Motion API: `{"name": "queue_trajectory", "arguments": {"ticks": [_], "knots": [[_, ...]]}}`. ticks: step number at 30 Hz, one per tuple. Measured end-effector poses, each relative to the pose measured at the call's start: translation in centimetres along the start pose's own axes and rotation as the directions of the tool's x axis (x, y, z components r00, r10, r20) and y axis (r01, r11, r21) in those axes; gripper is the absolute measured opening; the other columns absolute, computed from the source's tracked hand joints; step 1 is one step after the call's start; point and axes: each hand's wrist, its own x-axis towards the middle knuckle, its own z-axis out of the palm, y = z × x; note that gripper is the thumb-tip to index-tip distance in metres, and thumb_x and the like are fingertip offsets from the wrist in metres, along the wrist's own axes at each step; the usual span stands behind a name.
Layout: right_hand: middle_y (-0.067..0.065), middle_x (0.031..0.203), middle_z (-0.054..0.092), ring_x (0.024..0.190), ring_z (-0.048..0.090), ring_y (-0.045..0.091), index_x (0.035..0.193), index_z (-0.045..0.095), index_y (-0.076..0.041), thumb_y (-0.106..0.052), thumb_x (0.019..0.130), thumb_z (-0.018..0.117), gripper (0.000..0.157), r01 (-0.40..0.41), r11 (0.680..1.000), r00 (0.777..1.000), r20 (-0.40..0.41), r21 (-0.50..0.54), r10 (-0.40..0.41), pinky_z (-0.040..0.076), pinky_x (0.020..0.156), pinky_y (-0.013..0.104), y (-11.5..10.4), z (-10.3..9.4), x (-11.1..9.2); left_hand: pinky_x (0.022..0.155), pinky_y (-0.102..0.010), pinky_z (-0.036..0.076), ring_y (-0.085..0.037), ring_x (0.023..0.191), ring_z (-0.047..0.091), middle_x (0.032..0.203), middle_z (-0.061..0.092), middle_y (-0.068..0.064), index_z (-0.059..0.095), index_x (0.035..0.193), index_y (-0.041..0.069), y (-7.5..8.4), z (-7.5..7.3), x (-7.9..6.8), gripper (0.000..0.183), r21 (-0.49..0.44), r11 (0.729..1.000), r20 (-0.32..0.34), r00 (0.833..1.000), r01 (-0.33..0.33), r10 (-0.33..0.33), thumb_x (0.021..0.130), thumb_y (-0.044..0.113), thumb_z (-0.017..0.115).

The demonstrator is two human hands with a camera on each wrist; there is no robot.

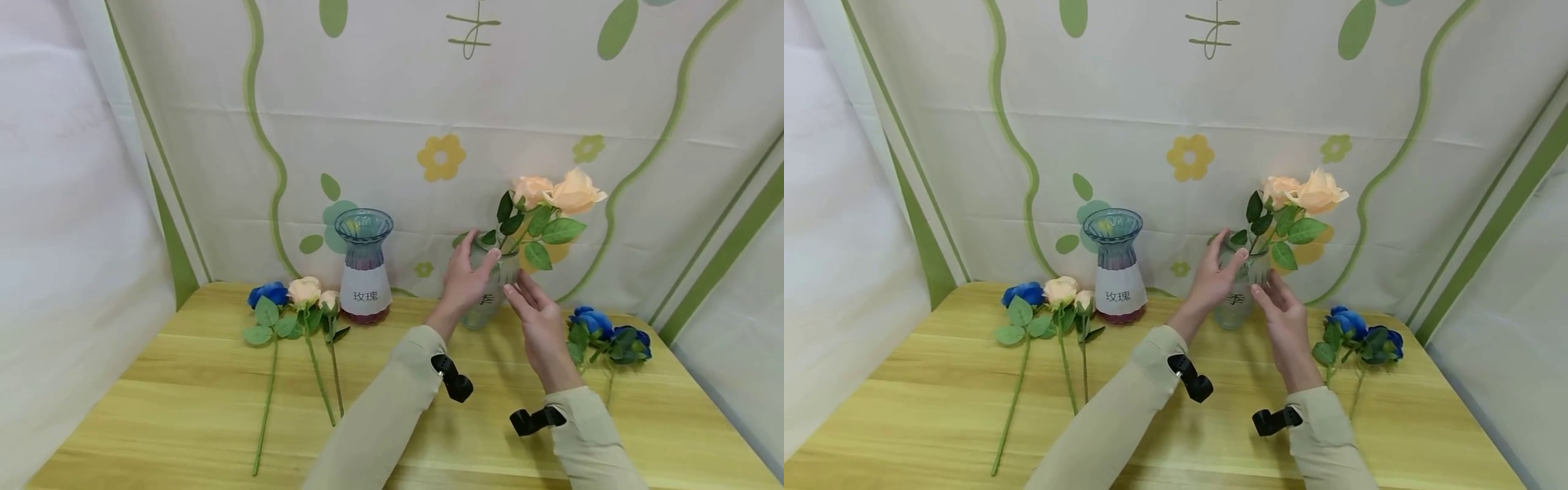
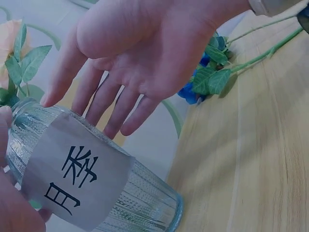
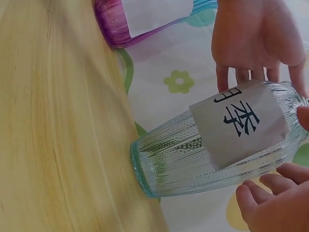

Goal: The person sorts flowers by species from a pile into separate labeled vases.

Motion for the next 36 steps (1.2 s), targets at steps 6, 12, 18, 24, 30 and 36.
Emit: {"name": "queue_trajectory", "arguments": {"ticks": [6,12,18,24,30,36], "knots": [[-0.004,0.180,0.014,0.167,0.016,0.019,0.171,0.018,-0.021,-0.040,0.107,0.062,0.079,0.009,1.000,1.000,0.008,-0.011,-0.009,0.021,0.134,0.042,-0.1,-0.2,0.1,0.129,-0.055,0.032,-0.027,0.160,0.035,0.173,0.037,0.006,0.034,0.166,0.034,0.2,-0.7,-0.5,0.066,-0.047,0.997,-0.012,0.998,0.059,-0.060,0.107,0.050,0.059],[-0.003,0.180,0.016,0.166,0.018,0.018,0.171,0.019,-0.020,-0.041,0.107,0.062,0.080,0.009,1.000,1.000,0.012,-0.017,-0.009,0.023,0.134,0.040,0.1,-0.1,0.1,0.128,-0.056,0.034,-0.028,0.159,0.037,0.170,0.042,0.008,0.039,0.164,0.032,-0.6,-2.2,-1.5,0.069,-0.038,0.996,-0.047,0.996,0.078,-0.080,0.103,0.052,0.064],[-0.004,0.180,0.016,0.166,0.019,0.019,0.171,0.019,-0.020,-0.041,0.107,0.062,0.080,0.007,0.999,1.000,0.015,-0.038,-0.007,0.023,0.134,0.041,0.0,-0.2,0.1,0.127,-0.054,0.035,-0.022,0.159,0.038,0.167,0.046,0.009,0.044,0.162,0.029,-0.7,-3.9,-2.8,0.066,-0.060,0.990,-0.092,0.987,0.130,-0.135,0.103,0.049,0.066],[-0.006,0.180,0.014,0.167,0.017,0.019,0.171,0.018,-0.022,-0.042,0.107,0.062,0.080,0.007,0.999,1.000,0.023,-0.048,-0.006,0.020,0.135,0.043,-0.4,-0.7,0.0,0.126,-0.051,0.038,-0.020,0.157,0.041,0.165,0.049,0.008,0.047,0.159,0.030,-0.1,-4.9,-3.7,0.065,-0.074,0.985,-0.129,0.978,0.154,-0.163,0.102,0.050,0.068],[-0.006,0.180,0.014,0.167,0.016,0.017,0.171,0.018,-0.021,-0.040,0.107,0.063,0.080,-0.004,1.000,1.000,0.016,-0.031,0.004,0.022,0.134,0.041,-0.4,-1.1,-0.1,0.123,-0.054,0.040,-0.022,0.153,0.046,0.162,0.052,0.007,0.049,0.158,0.034,-0.3,-6.9,-5.7,0.064,-0.020,0.984,-0.125,0.976,0.175,-0.176,0.100,0.053,0.069],[-0.005,0.180,0.014,0.167,0.017,0.019,0.171,0.018,-0.021,-0.041,0.106,0.063,0.082,-0.002,0.999,1.000,0.030,-0.037,0.003,0.023,0.134,0.042,-0.4,-0.6,0.0,0.116,-0.051,0.049,-0.023,0.148,0.050,0.157,0.057,0.006,0.054,0.154,0.029,-1.7,-11.2,-8.4,0.059,-0.034,0.984,-0.120,0.977,0.175,-0.178,0.100,0.046,0.071]]}}
